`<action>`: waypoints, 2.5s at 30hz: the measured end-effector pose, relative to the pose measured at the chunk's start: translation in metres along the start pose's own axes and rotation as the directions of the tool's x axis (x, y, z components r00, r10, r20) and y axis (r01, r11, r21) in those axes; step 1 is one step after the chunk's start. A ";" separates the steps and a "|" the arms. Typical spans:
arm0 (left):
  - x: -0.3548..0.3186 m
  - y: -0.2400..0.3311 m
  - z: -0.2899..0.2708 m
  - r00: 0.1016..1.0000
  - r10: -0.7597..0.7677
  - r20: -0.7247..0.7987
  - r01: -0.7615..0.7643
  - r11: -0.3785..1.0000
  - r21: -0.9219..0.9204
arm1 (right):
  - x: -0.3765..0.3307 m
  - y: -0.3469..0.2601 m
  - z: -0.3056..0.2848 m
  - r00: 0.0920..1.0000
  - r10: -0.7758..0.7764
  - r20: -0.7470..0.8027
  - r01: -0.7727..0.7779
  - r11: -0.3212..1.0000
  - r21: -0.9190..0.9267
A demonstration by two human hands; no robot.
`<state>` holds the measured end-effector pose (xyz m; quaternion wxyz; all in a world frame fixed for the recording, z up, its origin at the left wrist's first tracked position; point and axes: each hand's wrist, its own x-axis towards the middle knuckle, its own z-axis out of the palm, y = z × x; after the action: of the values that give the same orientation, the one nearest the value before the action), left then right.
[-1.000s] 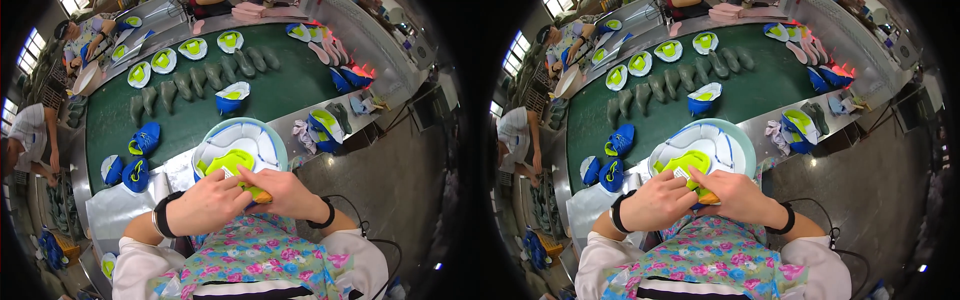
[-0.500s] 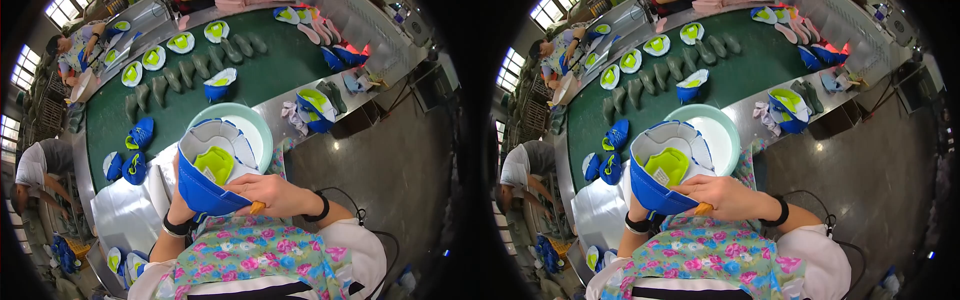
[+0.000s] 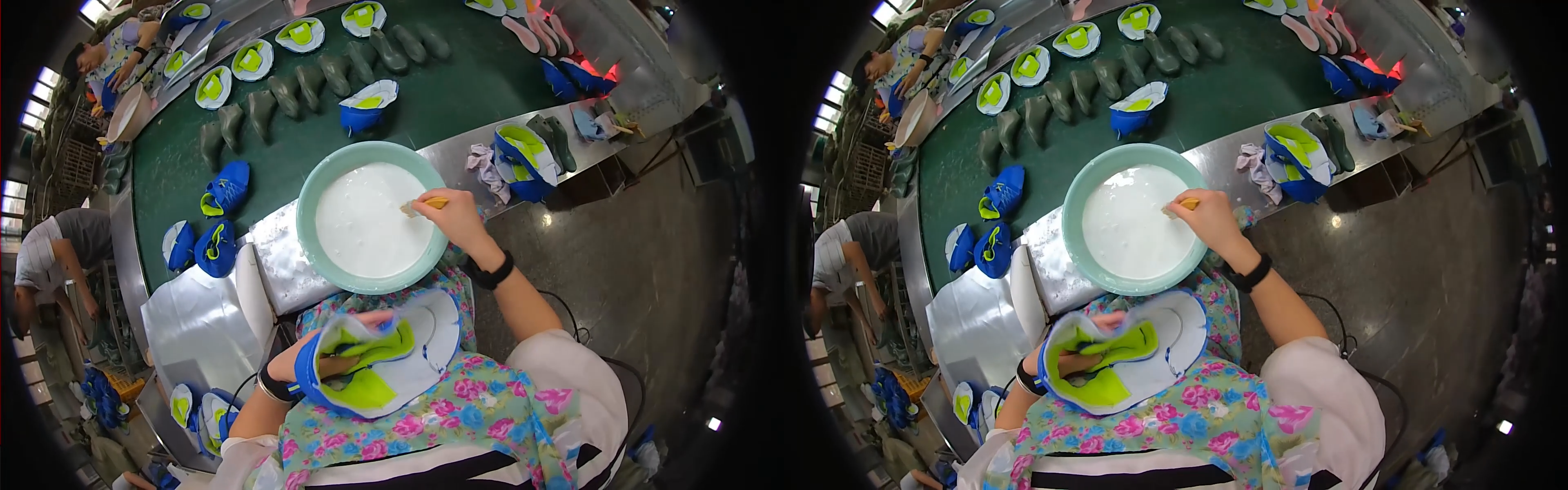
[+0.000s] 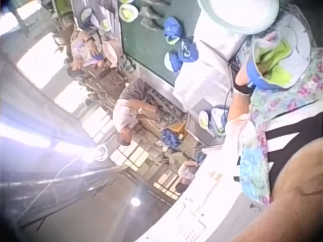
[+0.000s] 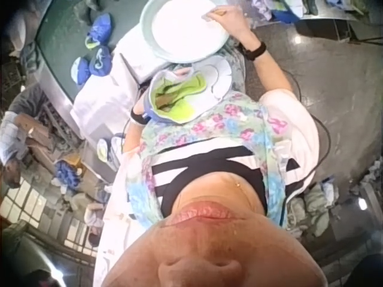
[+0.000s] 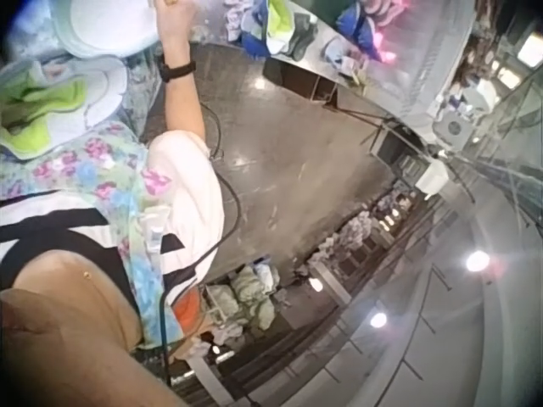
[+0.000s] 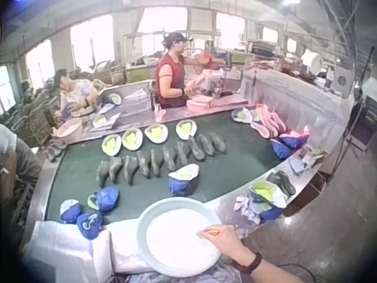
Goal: Applying adhesive to the interior edges of blue and green shoe upper components using a brush and a bowl of liquid glue.
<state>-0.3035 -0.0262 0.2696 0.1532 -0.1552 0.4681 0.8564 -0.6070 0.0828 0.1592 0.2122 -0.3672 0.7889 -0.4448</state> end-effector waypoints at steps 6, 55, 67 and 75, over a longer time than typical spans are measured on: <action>-0.019 -0.037 -0.041 0.946 0.130 -0.296 -0.130 0.991 0.020 | 0.015 0.020 0.048 0.985 -0.157 0.068 0.167 0.970 -0.177; 0.157 0.025 -0.028 0.899 -0.422 -0.115 0.272 0.746 -0.608 | 0.002 -0.062 -0.104 0.996 0.069 0.048 -0.080 0.949 0.305; 0.523 0.069 -0.120 0.650 0.443 -0.617 -0.600 0.798 -0.060 | -0.067 0.008 -0.175 0.638 0.415 -0.649 -0.057 0.865 0.498; 0.461 0.120 -0.109 0.992 -0.122 -0.031 0.055 0.639 -0.767 | -0.039 0.023 -0.147 0.776 0.431 -0.461 -0.144 0.832 0.535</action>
<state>-0.7566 -0.1266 0.1153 0.0965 -0.2620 0.0605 0.9583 -0.6884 0.2008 0.2158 0.1194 -0.0270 0.7308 -0.6716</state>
